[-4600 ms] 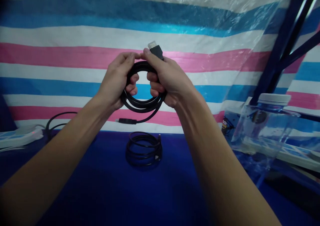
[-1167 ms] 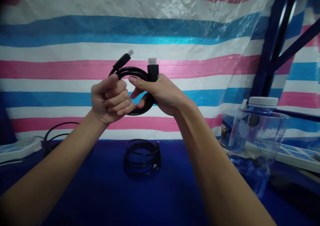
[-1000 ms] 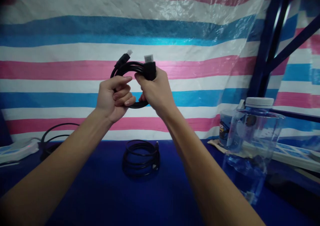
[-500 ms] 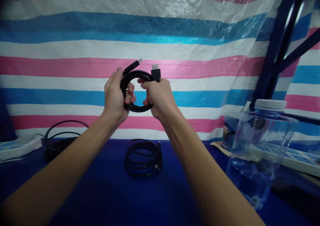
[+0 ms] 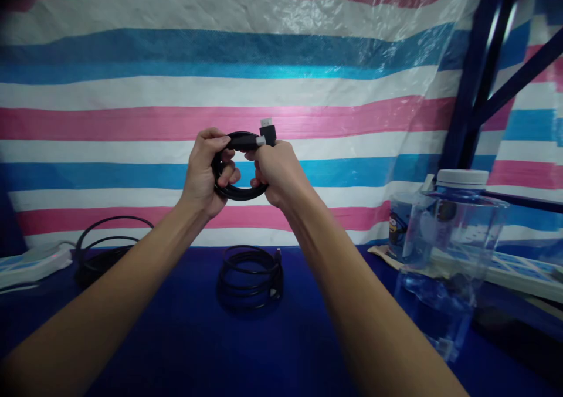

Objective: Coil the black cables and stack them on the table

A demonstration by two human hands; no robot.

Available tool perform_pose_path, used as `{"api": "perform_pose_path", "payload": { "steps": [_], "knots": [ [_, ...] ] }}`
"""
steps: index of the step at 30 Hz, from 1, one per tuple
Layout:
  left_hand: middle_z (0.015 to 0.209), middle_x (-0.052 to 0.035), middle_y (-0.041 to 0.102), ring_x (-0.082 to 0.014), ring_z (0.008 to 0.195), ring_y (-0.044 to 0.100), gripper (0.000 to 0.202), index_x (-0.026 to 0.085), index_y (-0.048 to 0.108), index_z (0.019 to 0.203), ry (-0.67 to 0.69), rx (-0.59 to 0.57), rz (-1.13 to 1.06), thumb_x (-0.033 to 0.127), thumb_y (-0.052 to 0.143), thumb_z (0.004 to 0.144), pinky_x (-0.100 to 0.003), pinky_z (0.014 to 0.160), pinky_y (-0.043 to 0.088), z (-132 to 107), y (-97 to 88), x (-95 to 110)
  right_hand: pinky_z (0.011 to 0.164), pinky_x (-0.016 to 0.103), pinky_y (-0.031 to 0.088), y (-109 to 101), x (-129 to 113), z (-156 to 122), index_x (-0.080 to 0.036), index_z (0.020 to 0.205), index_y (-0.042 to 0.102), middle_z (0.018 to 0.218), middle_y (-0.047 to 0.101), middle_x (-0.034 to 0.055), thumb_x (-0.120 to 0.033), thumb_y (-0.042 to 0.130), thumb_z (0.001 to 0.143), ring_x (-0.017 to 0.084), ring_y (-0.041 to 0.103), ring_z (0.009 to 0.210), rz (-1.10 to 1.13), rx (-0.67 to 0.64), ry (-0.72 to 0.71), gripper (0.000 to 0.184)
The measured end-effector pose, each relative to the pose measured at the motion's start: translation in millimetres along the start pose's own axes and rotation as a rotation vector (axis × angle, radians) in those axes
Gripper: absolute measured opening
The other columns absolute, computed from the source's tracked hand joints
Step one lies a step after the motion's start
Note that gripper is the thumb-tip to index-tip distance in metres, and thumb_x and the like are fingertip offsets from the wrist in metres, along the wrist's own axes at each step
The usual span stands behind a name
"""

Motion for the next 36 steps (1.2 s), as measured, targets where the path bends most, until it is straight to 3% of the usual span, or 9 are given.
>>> {"api": "perform_pose_path", "payload": {
  "steps": [7,10,13,18,21,25,29,33,36],
  "knots": [
    [0.046,0.0113,0.035,-0.0012,0.031,0.026,0.015,0.020,0.043,0.074,-0.105,0.116,-0.133,0.013,0.056,0.073,-0.014,0.037,0.034,2.1,-10.9,-4.9,0.037,0.018,0.029,11.8,-4.1,-0.5,-0.016,0.058,0.040,0.044,0.025,-0.0089,0.000,0.050,0.067,0.002,0.022,0.036,0.142,-0.247,-0.090,0.021],
    [0.045,0.0112,0.034,-0.0010,0.031,0.024,0.016,0.019,0.041,0.072,-0.135,0.153,-0.177,0.011,0.055,0.073,-0.014,0.036,0.033,2.7,-15.1,-8.5,0.038,0.018,0.029,16.3,-4.2,-1.2,-0.015,0.073,0.049,0.053,0.035,-0.0069,-0.012,0.048,0.076,0.002,0.024,0.037,0.237,-0.331,-0.086,0.005],
    [0.047,0.0108,0.035,-0.0009,0.031,0.026,0.015,0.019,0.043,0.074,-0.142,0.152,-0.173,0.011,0.055,0.073,-0.014,0.036,0.033,3.2,-16.9,-10.0,0.038,0.017,0.028,16.8,-3.8,-0.2,-0.017,0.090,0.052,0.058,0.039,-0.0068,-0.023,0.050,0.084,0.001,0.025,0.038,0.239,-0.358,-0.103,0.009],
    [0.065,0.0075,0.049,0.0003,0.032,0.031,0.018,0.022,0.051,0.088,-0.043,-0.008,0.006,0.021,0.062,0.074,-0.015,0.035,0.033,4.2,-7.3,1.8,0.038,0.015,0.029,10.5,-8.7,0.8,-0.015,0.089,0.051,0.058,0.039,-0.0078,-0.016,0.054,0.084,0.000,0.024,0.038,0.211,-0.322,-0.154,0.007],
    [0.067,0.0068,0.049,0.0003,0.032,0.032,0.014,0.020,0.053,0.085,-0.055,-0.060,0.049,0.018,0.061,0.074,-0.017,0.036,0.036,3.8,-0.8,5.1,0.038,0.015,0.029,8.7,-11.3,-1.2,-0.014,0.089,0.051,0.063,0.046,-0.0057,-0.008,0.055,0.081,-0.001,0.024,0.037,0.180,-0.330,-0.110,0.011],
    [0.066,0.0061,0.049,-0.0001,0.034,0.031,0.015,0.020,0.056,0.084,-0.065,-0.011,0.127,0.010,0.056,0.072,-0.017,0.036,0.037,4.0,-1.9,1.5,0.038,0.017,0.030,4.4,-8.2,0.7,-0.015,0.091,0.050,0.062,0.047,-0.0057,0.000,0.054,0.073,0.000,0.028,0.038,0.080,-0.200,-0.094,0.024],
    [0.070,0.0046,0.049,-0.0014,0.038,0.037,0.028,0.022,0.058,0.096,0.163,0.117,0.349,0.009,0.061,0.072,-0.017,0.036,0.037,3.7,-13.3,6.2,0.037,0.020,0.033,0.9,-10.9,1.7,-0.019,0.087,0.048,0.059,0.044,-0.0067,0.004,0.055,0.064,0.005,0.040,0.041,-0.143,0.062,-0.297,0.033],
    [0.070,0.0051,0.046,-0.0015,0.037,0.038,0.028,0.022,0.053,0.099,0.197,0.220,0.413,0.016,0.064,0.074,-0.018,0.036,0.037,5.9,-27.5,7.6,0.037,0.021,0.035,11.9,-7.0,2.0,-0.018,0.079,0.048,0.061,0.046,-0.0041,-0.004,0.053,0.071,0.006,0.043,0.043,-0.227,0.014,-0.341,0.016],
    [0.075,0.0035,0.051,-0.0019,0.038,0.040,0.030,0.019,0.051,0.096,0.073,0.079,0.383,0.010,0.063,0.070,-0.019,0.037,0.040,12.5,-24.6,7.1,0.036,0.021,0.034,8.6,-7.5,2.2,-0.017,0.076,0.048,0.059,0.044,-0.0037,-0.008,0.050,0.075,0.006,0.042,0.042,-0.265,0.010,-0.349,0.010]
  ]
}}
Point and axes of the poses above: each hand's wrist, its own z-axis towards the middle knuckle, its own y-axis out of the palm, x = y × z, the point moved 7 cm from there along z, towards the middle knuckle
